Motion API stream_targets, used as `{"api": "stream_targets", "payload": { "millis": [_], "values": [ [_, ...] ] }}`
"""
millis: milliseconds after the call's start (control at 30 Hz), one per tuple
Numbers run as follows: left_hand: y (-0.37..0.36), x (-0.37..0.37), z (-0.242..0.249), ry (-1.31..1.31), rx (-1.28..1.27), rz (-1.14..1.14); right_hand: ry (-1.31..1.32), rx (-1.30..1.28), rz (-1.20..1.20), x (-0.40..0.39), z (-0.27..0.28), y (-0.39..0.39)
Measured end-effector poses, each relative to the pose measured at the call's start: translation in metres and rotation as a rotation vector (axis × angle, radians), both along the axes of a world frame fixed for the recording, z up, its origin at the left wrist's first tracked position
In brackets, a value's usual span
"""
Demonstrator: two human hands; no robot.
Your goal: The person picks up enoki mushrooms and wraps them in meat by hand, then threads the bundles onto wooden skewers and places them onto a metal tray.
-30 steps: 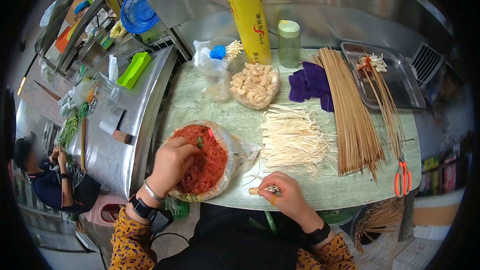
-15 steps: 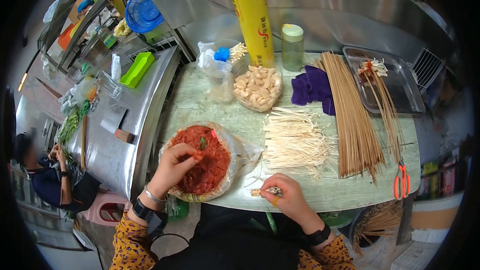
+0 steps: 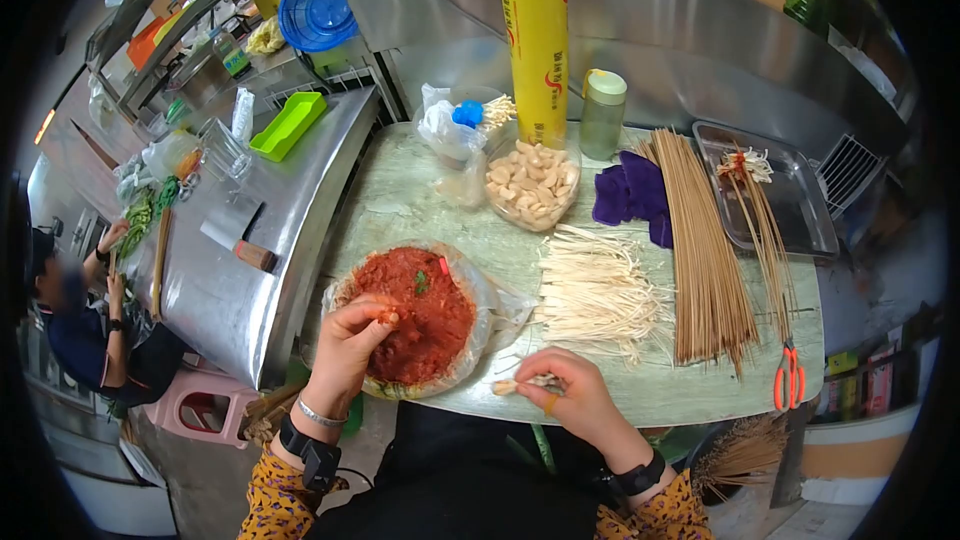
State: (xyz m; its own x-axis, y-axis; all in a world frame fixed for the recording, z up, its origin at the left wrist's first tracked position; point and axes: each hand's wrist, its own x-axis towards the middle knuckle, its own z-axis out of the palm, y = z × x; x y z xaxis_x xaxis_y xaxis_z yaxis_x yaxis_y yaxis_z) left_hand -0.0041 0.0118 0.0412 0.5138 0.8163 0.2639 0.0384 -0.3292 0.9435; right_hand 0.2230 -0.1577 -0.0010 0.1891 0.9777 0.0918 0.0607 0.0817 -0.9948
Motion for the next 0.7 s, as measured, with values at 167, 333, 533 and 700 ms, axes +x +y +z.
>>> {"api": "stream_targets", "payload": {
  "millis": [167, 333, 533, 700],
  "values": [
    [-0.027, 0.006, 0.007, -0.206, -0.661, -0.08, -0.051, 0.134, 0.115, -0.021, 0.058, 0.034],
    [-0.045, 0.009, 0.005, -0.33, -0.703, -0.11, -0.175, 0.207, 0.078, -0.037, 0.065, 0.059],
    [-0.049, 0.008, -0.005, -0.306, -0.75, -0.102, -0.209, 0.215, 0.044, -0.041, 0.052, 0.061],
    [-0.049, 0.019, -0.012, -0.3, -0.685, -0.005, -0.232, 0.241, 0.003, -0.036, 0.053, 0.055]
  ]
}}
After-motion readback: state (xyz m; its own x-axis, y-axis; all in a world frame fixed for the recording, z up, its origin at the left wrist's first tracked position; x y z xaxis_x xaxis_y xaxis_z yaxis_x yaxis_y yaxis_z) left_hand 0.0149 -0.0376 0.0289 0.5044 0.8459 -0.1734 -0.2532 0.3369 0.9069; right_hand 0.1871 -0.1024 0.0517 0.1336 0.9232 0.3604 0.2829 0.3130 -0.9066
